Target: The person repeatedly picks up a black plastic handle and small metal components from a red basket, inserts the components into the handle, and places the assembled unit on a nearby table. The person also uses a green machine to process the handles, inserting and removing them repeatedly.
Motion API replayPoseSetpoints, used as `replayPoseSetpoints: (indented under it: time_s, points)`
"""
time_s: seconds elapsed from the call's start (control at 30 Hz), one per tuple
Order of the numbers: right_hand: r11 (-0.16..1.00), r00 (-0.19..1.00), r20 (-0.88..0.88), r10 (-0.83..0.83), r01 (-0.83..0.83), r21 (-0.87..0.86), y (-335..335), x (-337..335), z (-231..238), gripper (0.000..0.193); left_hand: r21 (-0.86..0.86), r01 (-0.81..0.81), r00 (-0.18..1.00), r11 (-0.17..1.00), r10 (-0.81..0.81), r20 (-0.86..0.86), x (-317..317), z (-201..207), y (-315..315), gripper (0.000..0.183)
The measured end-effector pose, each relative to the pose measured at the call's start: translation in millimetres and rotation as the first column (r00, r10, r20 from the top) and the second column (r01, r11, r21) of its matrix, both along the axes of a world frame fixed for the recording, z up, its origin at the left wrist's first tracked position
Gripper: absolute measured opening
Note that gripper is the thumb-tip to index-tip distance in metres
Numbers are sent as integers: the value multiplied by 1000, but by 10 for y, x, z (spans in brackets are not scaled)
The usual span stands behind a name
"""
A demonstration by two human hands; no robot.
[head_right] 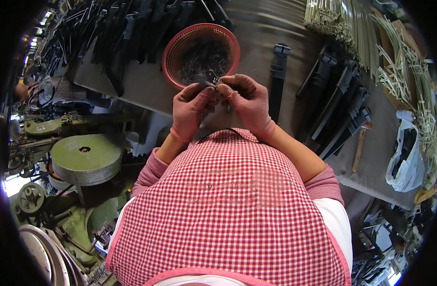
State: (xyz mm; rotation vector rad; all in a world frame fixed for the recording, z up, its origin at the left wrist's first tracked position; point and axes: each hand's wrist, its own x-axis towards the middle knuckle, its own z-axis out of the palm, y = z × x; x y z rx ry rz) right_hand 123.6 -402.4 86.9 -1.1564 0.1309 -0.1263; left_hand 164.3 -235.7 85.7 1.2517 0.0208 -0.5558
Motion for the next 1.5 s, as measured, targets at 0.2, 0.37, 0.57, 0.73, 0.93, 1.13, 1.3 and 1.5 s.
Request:
replayPoseSetpoints:
  time_s: [0.2,0.37,0.57,0.73,0.93,1.13,1.3,1.5]
  points:
    - [994,993,-44,106,-108,-30,3,-101,-35,20,-310,-75,984,948,120,130,-222,-96,-118,20]
    - [974,975,-90,202,-210,-90,12,-109,-22,21,-220,-26,981,975,67,180,-286,-71,1,18]
    - [958,946,-178,272,-284,-46,34,-103,-92,21,-153,32,994,988,-16,105,-361,-121,145,13]
    - [887,858,-334,391,-448,-112,51,-109,-221,26,-67,43,999,997,-44,-13,-448,-226,278,17]
    - [624,604,-373,705,-777,-78,143,-57,-408,63,38,-127,991,991,128,-27,-475,-735,557,27]
    - [655,902,-356,245,-425,-625,187,295,-820,32,829,-429,848,360,-156,506,293,-1556,1587,29]
    - [120,960,-150,235,-181,-976,15,986,-1206,21,948,-227,827,224,-469,309,981,-1986,2066,34]
    - [-393,791,-595,142,-507,-767,108,1806,-1367,34,877,-359,634,318,-607,479,1243,-1512,2003,25]
